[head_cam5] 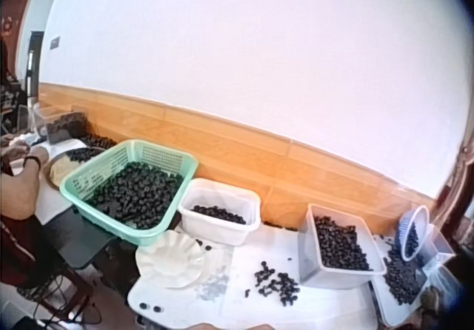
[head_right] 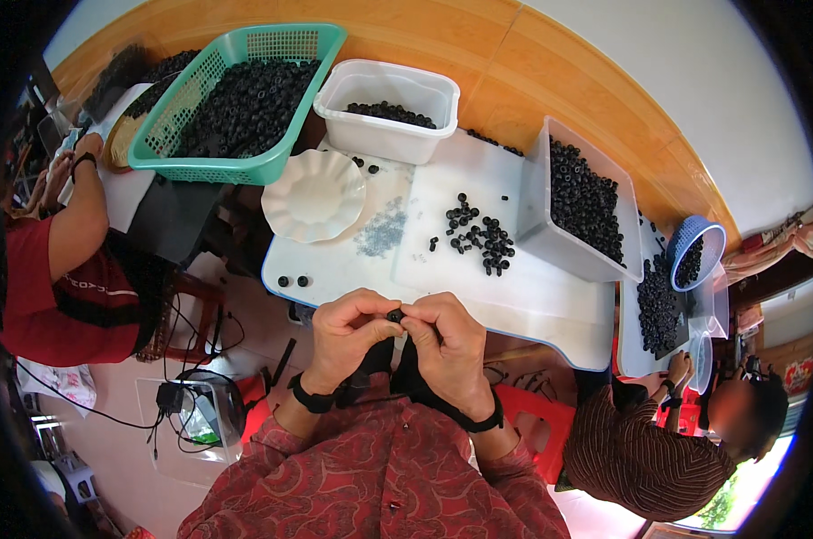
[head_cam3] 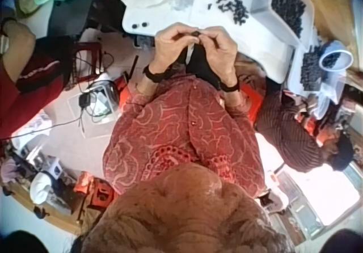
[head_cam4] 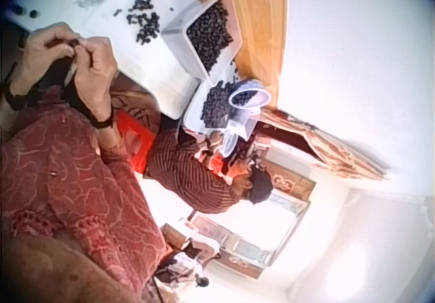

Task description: Manually sorting small black parts or pellets into different containers on a table.

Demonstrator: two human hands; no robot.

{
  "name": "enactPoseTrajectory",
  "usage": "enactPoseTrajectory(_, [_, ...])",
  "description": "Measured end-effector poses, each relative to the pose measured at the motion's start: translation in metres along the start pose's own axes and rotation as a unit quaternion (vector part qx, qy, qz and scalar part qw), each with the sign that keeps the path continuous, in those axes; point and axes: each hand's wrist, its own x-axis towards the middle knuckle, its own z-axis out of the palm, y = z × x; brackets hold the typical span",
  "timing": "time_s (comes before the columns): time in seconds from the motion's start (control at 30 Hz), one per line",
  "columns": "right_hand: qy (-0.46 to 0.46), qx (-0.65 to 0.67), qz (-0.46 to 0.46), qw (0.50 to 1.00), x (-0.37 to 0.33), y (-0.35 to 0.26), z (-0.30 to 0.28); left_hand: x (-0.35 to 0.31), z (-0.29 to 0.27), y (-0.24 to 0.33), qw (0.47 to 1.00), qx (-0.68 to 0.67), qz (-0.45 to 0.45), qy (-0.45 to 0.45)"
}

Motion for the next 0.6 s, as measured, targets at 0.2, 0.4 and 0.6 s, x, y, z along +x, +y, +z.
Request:
enactPoseTrajectory(0.2, [-0.025,-0.064,-0.068,0.995,0.006,-0.009,-0.002,-0.003,-0.003,-0.004,0.993,-0.089,-0.076,-0.011])
enactPoseTrajectory(0.4, [-0.041,-0.081,-0.091,0.992,0.008,-0.013,-0.002,-0.003,-0.005,-0.005,0.977,-0.175,-0.122,-0.024])
enactPoseTrajectory(0.6, [-0.071,-0.052,-0.024,0.996,0.012,-0.011,-0.007,-0.006,-0.002,-0.010,0.992,-0.111,-0.067,0.005])
